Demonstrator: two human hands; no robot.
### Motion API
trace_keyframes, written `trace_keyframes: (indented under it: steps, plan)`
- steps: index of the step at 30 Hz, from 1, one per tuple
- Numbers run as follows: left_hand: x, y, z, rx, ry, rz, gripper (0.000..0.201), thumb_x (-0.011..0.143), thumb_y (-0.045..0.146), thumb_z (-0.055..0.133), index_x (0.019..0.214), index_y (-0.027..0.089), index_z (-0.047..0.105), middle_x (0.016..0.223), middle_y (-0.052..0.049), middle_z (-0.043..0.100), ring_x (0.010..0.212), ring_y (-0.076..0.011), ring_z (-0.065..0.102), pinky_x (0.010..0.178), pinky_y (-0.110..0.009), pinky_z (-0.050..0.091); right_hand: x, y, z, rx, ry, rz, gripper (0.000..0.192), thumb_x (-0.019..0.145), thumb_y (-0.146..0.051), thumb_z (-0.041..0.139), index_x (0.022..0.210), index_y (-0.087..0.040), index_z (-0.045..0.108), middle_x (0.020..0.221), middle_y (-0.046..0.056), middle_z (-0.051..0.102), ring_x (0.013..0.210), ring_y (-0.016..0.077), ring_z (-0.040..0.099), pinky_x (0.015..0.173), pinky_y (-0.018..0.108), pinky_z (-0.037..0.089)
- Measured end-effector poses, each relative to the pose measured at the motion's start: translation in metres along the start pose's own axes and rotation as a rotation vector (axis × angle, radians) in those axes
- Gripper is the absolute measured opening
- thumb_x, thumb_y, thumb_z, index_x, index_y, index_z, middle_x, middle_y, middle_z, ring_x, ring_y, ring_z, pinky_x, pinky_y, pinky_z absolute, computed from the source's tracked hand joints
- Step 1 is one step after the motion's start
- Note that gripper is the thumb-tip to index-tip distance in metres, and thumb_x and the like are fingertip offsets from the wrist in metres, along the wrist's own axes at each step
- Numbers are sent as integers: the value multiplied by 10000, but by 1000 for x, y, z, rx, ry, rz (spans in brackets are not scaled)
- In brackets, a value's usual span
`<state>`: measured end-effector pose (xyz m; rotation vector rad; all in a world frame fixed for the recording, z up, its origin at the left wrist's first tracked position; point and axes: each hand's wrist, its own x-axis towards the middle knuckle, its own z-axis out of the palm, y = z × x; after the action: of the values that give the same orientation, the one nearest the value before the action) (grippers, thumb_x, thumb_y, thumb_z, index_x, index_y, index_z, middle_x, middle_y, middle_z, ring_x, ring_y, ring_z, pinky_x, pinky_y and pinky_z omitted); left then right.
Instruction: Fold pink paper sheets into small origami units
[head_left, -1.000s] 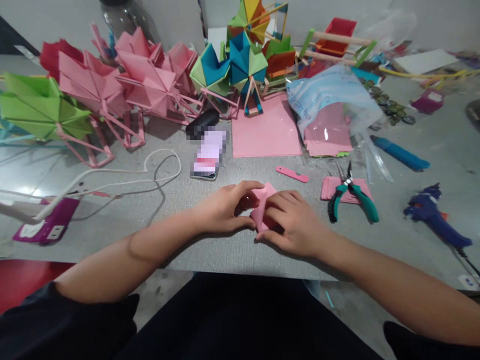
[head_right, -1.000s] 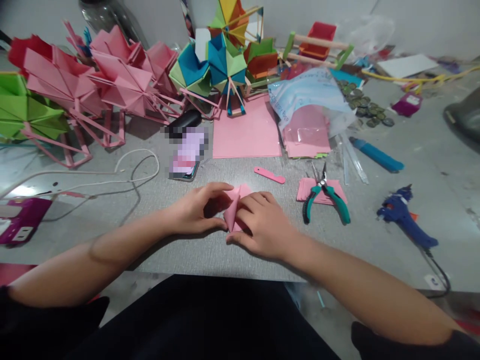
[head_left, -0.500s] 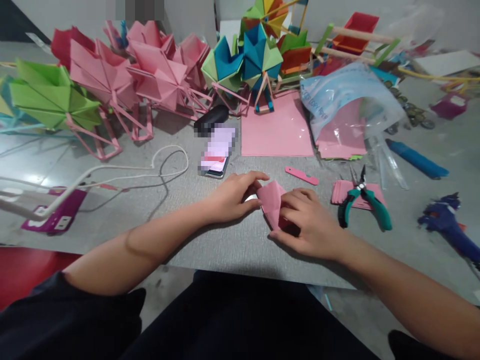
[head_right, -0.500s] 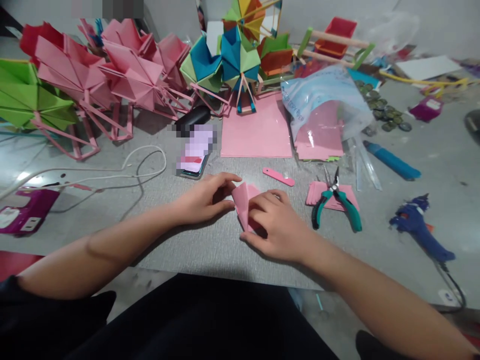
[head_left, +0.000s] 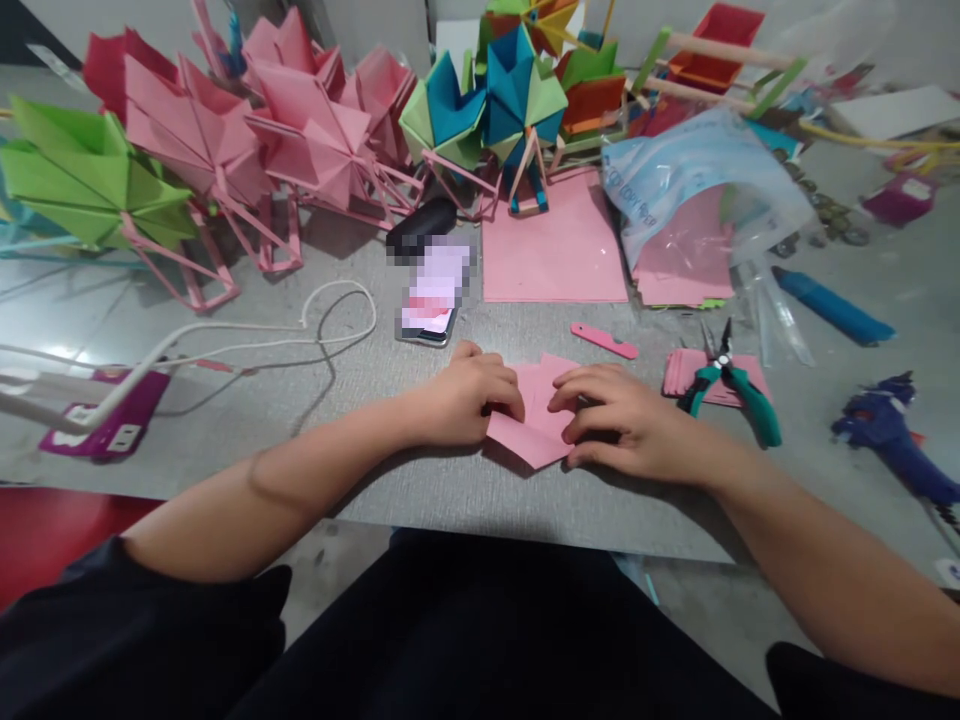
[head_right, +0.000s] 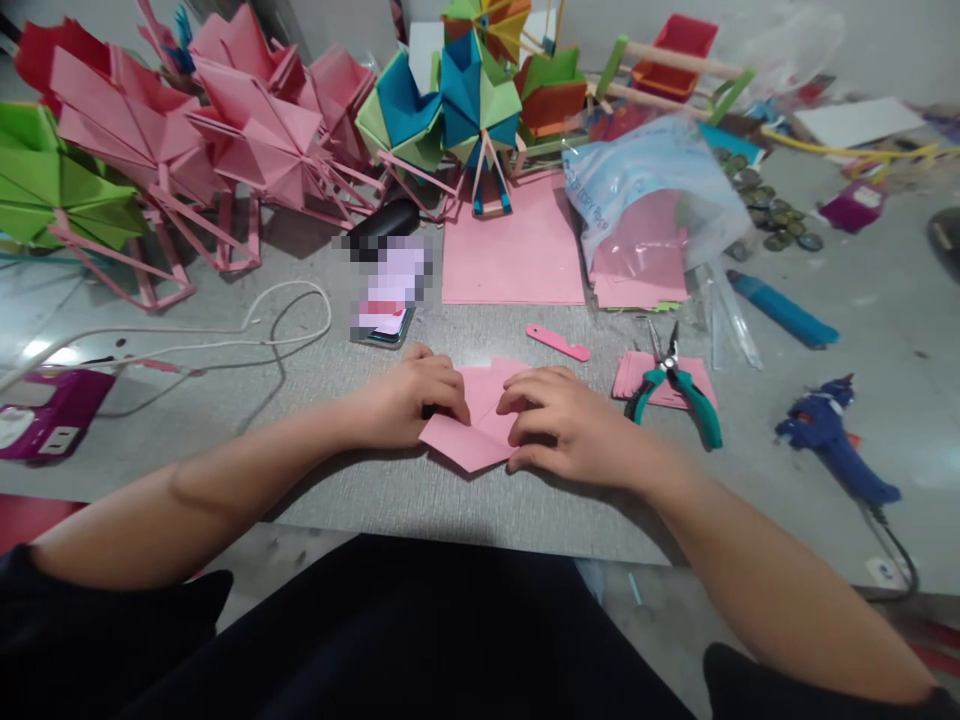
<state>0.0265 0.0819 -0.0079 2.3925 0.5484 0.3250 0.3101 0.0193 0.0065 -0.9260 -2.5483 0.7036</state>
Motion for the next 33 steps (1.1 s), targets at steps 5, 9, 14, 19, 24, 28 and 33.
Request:
trace_keyframes:
  steps: [5,9,14,19,24,28,33]
  plan:
    - [-4,3,-4,150,-1,95,175,976,182,694,1002,284,833,978,-31,772,967,-232,615,921,-447,283,0,-6,8,-66,13,-16,92,982,-289,813,914,-235,782,1185,94,767,1234,326,678,1047,560,499]
    - [-6,6,-6,291,-5,204,200,938,115,690,1004,263,809,1068,-65,769,1011,-266,617,932,-467,310,0,-10,11,-20,27,46,93,948,-238,832,876,-240,772,1193,77,761,1247,320,671,1062,559,487]
    - [-2,1,-3,248,-41,240,192,954,111,672,1012,250,791,1033,-58,767,973,-238,658,926,-426,385,3,-17,11,80,19,195,135,892,-165,855,858,-229,741,1203,78,740,1240,317,666,1076,567,483]
    - [1,0,2,157,-25,188,209,922,66,660,989,216,788,1000,-56,777,915,-207,693,908,-386,441,4,-22,9,122,11,277,171,872,-74,814,799,-215,752,1223,83,737,1237,311,659,1062,534,506]
    - [2,4,4,75,-19,145,191,882,50,669,926,202,776,882,-25,785,851,-197,707,833,-369,423,3,-19,10,126,6,272,143,893,-156,852,790,-230,786,1216,72,739,1247,315,642,1103,569,462]
    - [3,8,5,-3,10,0,150,855,65,708,917,192,759,842,-7,791,798,-192,710,867,-369,445,4,-16,10,104,14,264,130,888,-163,860,805,-219,777,1195,78,731,1221,314,633,1077,554,461]
    - [6,13,1,-106,32,-167,262,818,-6,648,955,196,743,853,16,784,762,-161,689,805,-309,464,4,-10,7,125,-14,279,131,885,-214,860,790,-229,771,1206,72,728,1224,325,625,1094,566,444]
